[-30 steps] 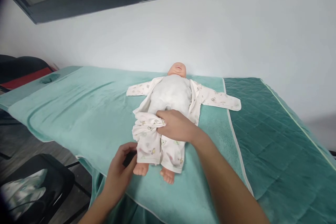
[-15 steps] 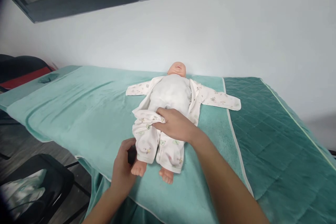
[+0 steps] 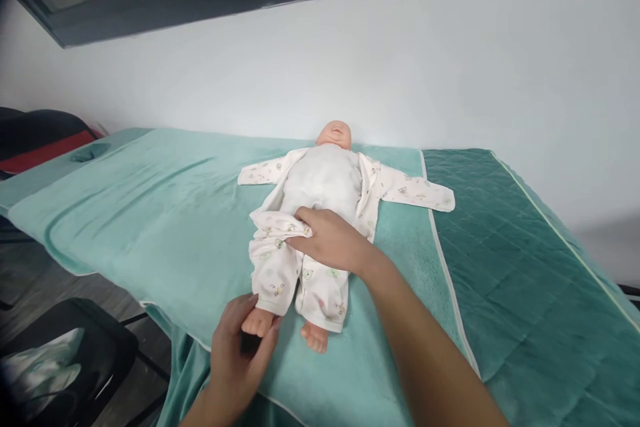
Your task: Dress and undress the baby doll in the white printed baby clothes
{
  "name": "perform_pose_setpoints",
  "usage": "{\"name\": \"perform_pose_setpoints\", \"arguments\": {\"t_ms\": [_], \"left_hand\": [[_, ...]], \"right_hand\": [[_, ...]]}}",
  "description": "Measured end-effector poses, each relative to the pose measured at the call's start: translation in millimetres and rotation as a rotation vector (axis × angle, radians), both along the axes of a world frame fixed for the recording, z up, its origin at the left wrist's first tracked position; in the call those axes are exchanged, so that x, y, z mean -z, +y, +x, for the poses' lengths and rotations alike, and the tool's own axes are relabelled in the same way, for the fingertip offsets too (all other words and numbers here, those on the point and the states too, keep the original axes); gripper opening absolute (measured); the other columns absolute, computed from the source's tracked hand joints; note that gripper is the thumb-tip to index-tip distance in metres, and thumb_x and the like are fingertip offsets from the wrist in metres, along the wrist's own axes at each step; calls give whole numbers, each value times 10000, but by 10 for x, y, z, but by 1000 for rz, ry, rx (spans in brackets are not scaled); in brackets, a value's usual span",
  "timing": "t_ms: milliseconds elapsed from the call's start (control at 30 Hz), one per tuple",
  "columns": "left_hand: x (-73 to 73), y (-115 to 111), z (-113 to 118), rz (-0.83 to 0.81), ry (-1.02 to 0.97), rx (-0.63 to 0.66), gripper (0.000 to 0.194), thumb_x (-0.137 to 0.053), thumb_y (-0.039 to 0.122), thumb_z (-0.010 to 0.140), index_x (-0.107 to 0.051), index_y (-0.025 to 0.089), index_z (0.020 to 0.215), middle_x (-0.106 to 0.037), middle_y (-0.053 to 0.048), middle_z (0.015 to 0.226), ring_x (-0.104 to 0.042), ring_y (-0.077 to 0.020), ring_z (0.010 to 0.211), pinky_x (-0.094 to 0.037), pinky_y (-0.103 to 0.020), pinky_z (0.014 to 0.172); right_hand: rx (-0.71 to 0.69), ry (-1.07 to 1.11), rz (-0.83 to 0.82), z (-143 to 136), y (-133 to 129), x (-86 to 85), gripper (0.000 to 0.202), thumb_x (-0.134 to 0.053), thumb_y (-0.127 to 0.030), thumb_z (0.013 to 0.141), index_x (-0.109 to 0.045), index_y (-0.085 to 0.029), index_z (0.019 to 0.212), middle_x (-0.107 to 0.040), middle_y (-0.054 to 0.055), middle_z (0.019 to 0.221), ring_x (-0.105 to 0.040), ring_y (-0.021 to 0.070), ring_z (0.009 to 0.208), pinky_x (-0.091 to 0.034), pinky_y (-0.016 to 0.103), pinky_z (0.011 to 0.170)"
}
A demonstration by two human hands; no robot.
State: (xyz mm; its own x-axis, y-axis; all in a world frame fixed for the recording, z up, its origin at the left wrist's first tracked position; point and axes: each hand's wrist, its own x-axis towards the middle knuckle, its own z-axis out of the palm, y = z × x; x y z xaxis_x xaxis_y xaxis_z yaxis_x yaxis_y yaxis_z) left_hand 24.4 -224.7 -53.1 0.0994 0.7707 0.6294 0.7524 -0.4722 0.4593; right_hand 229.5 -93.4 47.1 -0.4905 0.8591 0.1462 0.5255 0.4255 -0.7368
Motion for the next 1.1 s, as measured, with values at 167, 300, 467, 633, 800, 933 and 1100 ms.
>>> {"name": "perform_pose_setpoints", "arguments": {"t_ms": [167, 300, 467, 633, 800, 933, 1100], "left_hand": [[16, -22, -67, 40, 55, 5, 416, -665, 149, 799, -528, 204, 1188, -669, -51, 880, -648, -218, 823, -533, -358, 734], [111, -16, -108, 60, 160, 17, 424, -656, 159, 797, -540, 213, 1200, -655, -42, 835, -629, -233, 816, -502, -383, 741], [178, -1, -134, 46, 172, 21, 406, -642, 168, 805, -545, 207, 1198, -646, -53, 845, -611, -237, 816, -481, -390, 744], [149, -2, -115, 28, 159, 14, 409, -632, 150, 806, -528, 204, 1198, -639, -53, 848, -605, -227, 796, -489, -381, 715], [102, -116, -203, -28, 69, 113, 532, -643, 144, 787, -477, 233, 1284, -648, -103, 1024, -623, -271, 982, -536, -450, 835], [85, -179, -343, -57, -65, 173, 478, -572, 123, 832, -481, 247, 1285, -629, -99, 1067, -614, -256, 1043, -541, -435, 886], [-72, 97, -427, -120, -281, -101, 195, -544, 193, 911, -574, 243, 1098, -620, -31, 952, -620, -176, 878, -525, -315, 792]], "right_hand": [[-38, 60, -50, 18, 3, -9, 179, -645, -378, 846, -589, -225, 919, -636, -17, 884, -566, 168, 811, -375, 277, 697], [-86, 198, -150, 63, 5, -22, 311, -704, -467, 805, -602, -222, 968, -626, -5, 930, -569, 172, 855, -424, 284, 741], [-119, 297, -240, 140, 6, -49, 348, -529, -523, 930, -639, -211, 1034, -645, 22, 936, -580, 169, 852, -448, 285, 733], [-113, 303, -206, 152, 5, -67, 376, -458, -504, 970, -680, -204, 1015, -676, 39, 1005, -596, 191, 935, -454, 311, 814], [-82, 298, -230, 138, 16, -42, 317, -527, -470, 930, -688, -209, 1012, -681, 32, 926, -602, 184, 859, -465, 310, 739], [-90, 390, -272, 155, 16, -44, 282, -620, -452, 874, -690, -207, 996, -702, 40, 974, -635, 198, 939, -495, 337, 814], [-36, 397, -247, 178, 10, -71, 274, -717, -423, 798, -693, -210, 970, -708, 39, 977, -642, 192, 929, -500, 351, 847]]}}
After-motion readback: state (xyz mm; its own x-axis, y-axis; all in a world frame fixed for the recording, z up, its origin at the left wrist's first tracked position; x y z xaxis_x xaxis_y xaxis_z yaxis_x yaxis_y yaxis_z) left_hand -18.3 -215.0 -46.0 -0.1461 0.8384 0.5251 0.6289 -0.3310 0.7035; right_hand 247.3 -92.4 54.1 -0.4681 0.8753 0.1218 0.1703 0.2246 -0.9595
